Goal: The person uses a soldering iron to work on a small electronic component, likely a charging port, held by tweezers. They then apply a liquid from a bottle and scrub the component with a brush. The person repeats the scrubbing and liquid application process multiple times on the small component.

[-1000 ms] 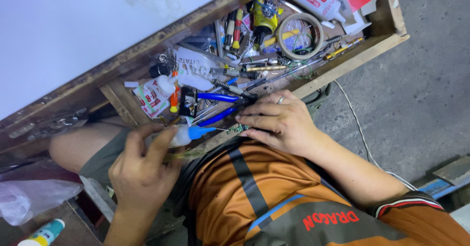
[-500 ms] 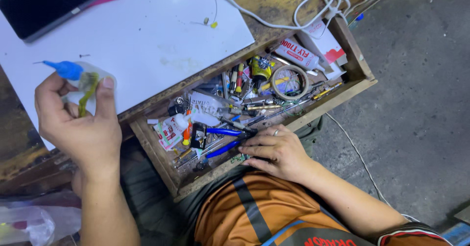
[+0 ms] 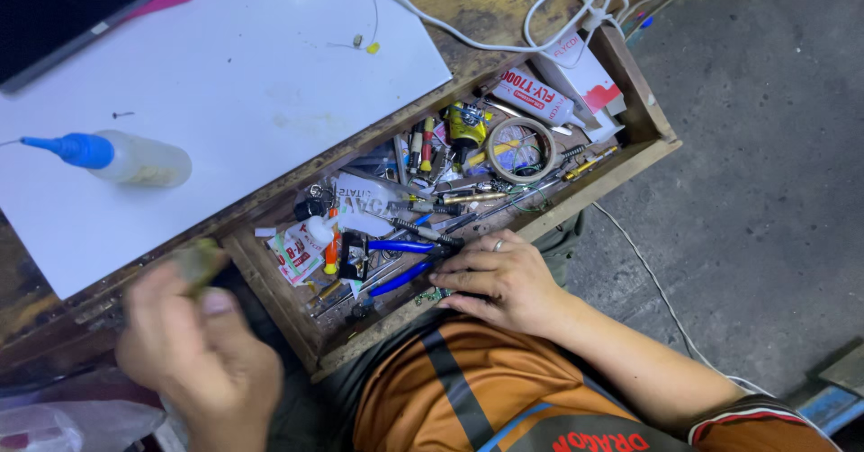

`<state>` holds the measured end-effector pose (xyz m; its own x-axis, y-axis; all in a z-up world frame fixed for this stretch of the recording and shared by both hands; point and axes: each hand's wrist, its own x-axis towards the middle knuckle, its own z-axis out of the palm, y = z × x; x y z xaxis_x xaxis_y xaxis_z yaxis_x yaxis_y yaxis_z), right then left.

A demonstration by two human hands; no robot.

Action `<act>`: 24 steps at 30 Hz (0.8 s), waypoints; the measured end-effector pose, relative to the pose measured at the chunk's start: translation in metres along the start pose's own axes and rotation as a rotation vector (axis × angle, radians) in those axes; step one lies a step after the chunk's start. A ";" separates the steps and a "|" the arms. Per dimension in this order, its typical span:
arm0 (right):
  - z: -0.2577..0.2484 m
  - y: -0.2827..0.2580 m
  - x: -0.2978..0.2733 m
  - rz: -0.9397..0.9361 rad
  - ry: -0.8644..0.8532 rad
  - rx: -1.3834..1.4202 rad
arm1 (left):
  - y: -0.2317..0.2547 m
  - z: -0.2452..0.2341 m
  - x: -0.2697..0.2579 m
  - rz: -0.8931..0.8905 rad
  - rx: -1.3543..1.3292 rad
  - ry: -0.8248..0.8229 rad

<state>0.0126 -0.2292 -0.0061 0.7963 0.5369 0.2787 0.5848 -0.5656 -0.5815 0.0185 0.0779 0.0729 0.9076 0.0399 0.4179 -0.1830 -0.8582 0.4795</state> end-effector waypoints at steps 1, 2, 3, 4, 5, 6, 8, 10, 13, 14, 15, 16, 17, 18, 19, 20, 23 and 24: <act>-0.001 0.000 0.001 -0.003 -0.002 0.004 | 0.004 0.002 -0.007 0.042 -0.047 -0.068; -0.002 -0.001 0.003 -0.006 -0.004 0.009 | 0.011 0.009 -0.016 -0.026 -0.136 -0.146; -0.003 -0.002 0.003 -0.004 -0.008 0.013 | 0.018 0.011 -0.024 -0.046 -0.195 -0.228; -0.004 0.000 0.006 -0.015 0.001 -0.013 | 0.024 0.015 -0.031 -0.066 -0.254 -0.310; -0.005 -0.001 0.004 -0.012 -0.007 -0.016 | 0.029 0.016 -0.041 -0.072 -0.237 -0.357; -0.004 -0.001 0.002 -0.010 -0.016 -0.019 | 0.032 0.021 -0.048 -0.077 -0.222 -0.406; -0.003 -0.004 -0.003 0.004 -0.022 -0.007 | 0.039 0.021 -0.067 -0.080 -0.219 -0.456; -0.004 -0.001 0.003 -0.004 -0.010 -0.022 | 0.040 0.028 -0.072 -0.034 -0.249 -0.404; -0.006 -0.005 0.003 0.004 -0.023 -0.018 | 0.042 0.035 -0.082 -0.164 -0.246 -0.467; -0.006 -0.006 0.003 0.006 -0.022 -0.014 | 0.042 0.034 -0.084 -0.165 -0.298 -0.460; -0.006 -0.005 0.004 0.004 -0.014 -0.016 | 0.039 0.034 -0.082 -0.157 -0.350 -0.445; -0.006 -0.003 0.006 -0.001 -0.014 -0.019 | 0.037 0.034 -0.079 -0.148 -0.401 -0.430; -0.006 -0.003 0.005 0.000 -0.018 -0.016 | 0.033 0.033 -0.076 -0.140 -0.400 -0.429; -0.006 -0.004 0.004 0.002 -0.022 -0.013 | 0.029 0.031 -0.073 -0.132 -0.398 -0.428; -0.006 -0.004 0.004 0.002 -0.025 -0.016 | 0.024 0.029 -0.069 -0.121 -0.396 -0.423; -0.006 -0.005 0.003 0.001 -0.027 -0.020 | 0.020 0.026 -0.065 -0.103 -0.328 -0.445; -0.007 -0.004 0.005 -0.004 -0.024 -0.022 | 0.013 0.023 -0.054 -0.092 -0.188 -0.483; -0.007 -0.004 0.005 -0.006 -0.023 -0.017 | 0.012 0.023 -0.053 -0.124 -0.183 -0.486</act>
<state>0.0149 -0.2285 0.0025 0.7893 0.5544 0.2639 0.5919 -0.5730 -0.5669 -0.0226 0.0538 0.0386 0.9890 -0.1436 -0.0351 -0.0870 -0.7573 0.6472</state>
